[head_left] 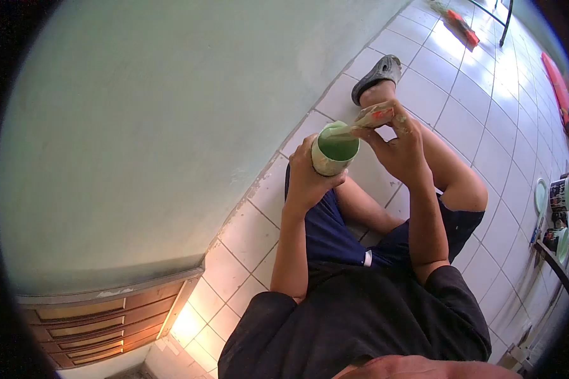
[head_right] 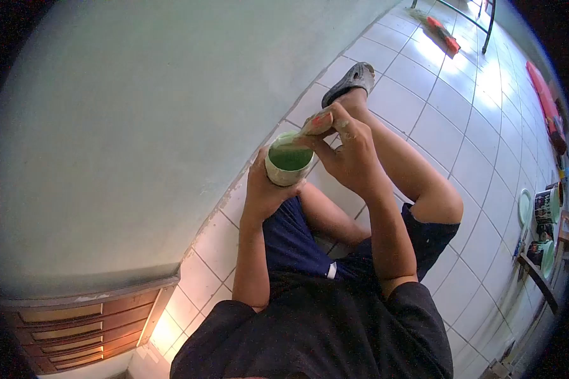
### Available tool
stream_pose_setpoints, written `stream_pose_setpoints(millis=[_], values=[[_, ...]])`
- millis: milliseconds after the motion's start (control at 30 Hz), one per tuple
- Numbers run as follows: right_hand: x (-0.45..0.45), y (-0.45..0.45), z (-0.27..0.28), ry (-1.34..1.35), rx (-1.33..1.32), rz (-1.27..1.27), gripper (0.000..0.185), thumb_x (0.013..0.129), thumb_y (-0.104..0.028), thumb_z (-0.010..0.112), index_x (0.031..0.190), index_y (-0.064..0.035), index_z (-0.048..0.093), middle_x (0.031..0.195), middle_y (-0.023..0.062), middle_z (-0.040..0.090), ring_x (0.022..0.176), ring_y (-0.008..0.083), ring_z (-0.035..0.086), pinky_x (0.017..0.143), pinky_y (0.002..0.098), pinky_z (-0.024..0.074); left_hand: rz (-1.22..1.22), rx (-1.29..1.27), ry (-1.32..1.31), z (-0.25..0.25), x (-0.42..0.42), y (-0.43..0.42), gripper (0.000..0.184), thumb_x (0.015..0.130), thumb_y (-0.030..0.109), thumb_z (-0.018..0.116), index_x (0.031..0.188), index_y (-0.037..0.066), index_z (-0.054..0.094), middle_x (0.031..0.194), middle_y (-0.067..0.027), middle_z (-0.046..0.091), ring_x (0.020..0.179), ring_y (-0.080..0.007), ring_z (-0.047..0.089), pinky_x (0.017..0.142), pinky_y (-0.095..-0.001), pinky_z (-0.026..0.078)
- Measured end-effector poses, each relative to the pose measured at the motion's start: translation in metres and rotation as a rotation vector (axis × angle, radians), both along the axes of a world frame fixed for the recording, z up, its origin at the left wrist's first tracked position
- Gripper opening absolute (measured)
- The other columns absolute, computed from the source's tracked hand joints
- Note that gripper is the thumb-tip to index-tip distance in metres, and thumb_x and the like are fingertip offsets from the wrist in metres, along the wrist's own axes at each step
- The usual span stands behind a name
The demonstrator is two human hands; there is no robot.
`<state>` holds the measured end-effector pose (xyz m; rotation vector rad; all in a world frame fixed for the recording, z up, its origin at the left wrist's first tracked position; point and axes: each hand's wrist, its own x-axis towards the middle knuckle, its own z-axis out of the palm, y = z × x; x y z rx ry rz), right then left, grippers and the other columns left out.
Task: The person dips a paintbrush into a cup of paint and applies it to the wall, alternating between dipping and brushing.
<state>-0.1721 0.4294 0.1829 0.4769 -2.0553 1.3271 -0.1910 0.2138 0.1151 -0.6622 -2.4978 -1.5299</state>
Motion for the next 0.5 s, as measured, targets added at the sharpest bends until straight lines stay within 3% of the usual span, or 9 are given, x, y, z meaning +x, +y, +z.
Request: stream_pose_setpoints(millis=[33,100,233,300,500], values=[[0.001,0.002,-0.001,-0.003,0.001,0.000,0.026,0.085,0.002,0.083,0.099,-0.0001,0.061,0.093,0.0143,0.074,0.088,0.0262,0.076,0.078,0.0355,0.0599,0.000,0.001,-0.003,0.001,0.000,0.000,0.076,0.061,0.016,0.093,0.128,0.004,0.060,0.115,-0.0171,0.073,0.107,-0.0388,0.070,0.096,-0.0483,0.054],[0.004,0.004,-0.003,-0.098,-0.064,0.045,0.036,0.087,0.010,0.081,0.116,0.0012,0.061,0.105,0.0103,0.072,0.098,0.0189,0.073,0.089,0.0324,0.0597,-0.034,0.013,-0.033,0.004,0.001,0.001,0.076,0.061,0.016,0.094,0.128,0.004,0.061,0.116,-0.0167,0.072,0.107,-0.0376,0.071,0.096,-0.0466,0.055],[0.001,0.008,-0.004,-0.115,-0.082,0.030,0.040,0.093,0.009,0.075,0.126,0.0013,0.053,0.105,0.0103,0.071,0.097,0.0174,0.072,0.087,0.0308,0.0606,-0.099,0.204,-0.187,0.014,0.006,0.007,0.075,0.061,0.017,0.094,0.128,0.004,0.062,0.116,-0.0166,0.072,0.108,-0.0359,0.071,0.097,-0.0451,0.055],[-0.003,0.005,-0.001,-0.189,-0.379,0.000,0.030,0.097,-0.003,0.076,0.117,-0.0009,0.054,0.090,0.0085,0.069,0.080,0.0149,0.070,0.067,0.0303,0.0564,-0.093,0.148,-0.220,0.016,0.007,0.007,0.075,0.061,0.018,0.093,0.128,0.003,0.063,0.117,-0.0165,0.072,0.108,-0.0349,0.071,0.097,-0.0441,0.056],[-0.020,0.016,-0.011,-0.353,-0.642,0.069,0.018,0.108,-0.010,0.063,0.120,-0.0020,0.053,0.089,0.0029,0.065,0.073,0.0081,0.061,0.061,0.0255,0.0498,-0.120,0.098,-0.201,0.021,0.007,0.007,0.075,0.062,0.021,0.092,0.128,0.004,0.062,0.116,-0.0170,0.072,0.108,-0.0367,0.071,0.098,-0.0461,0.054]])
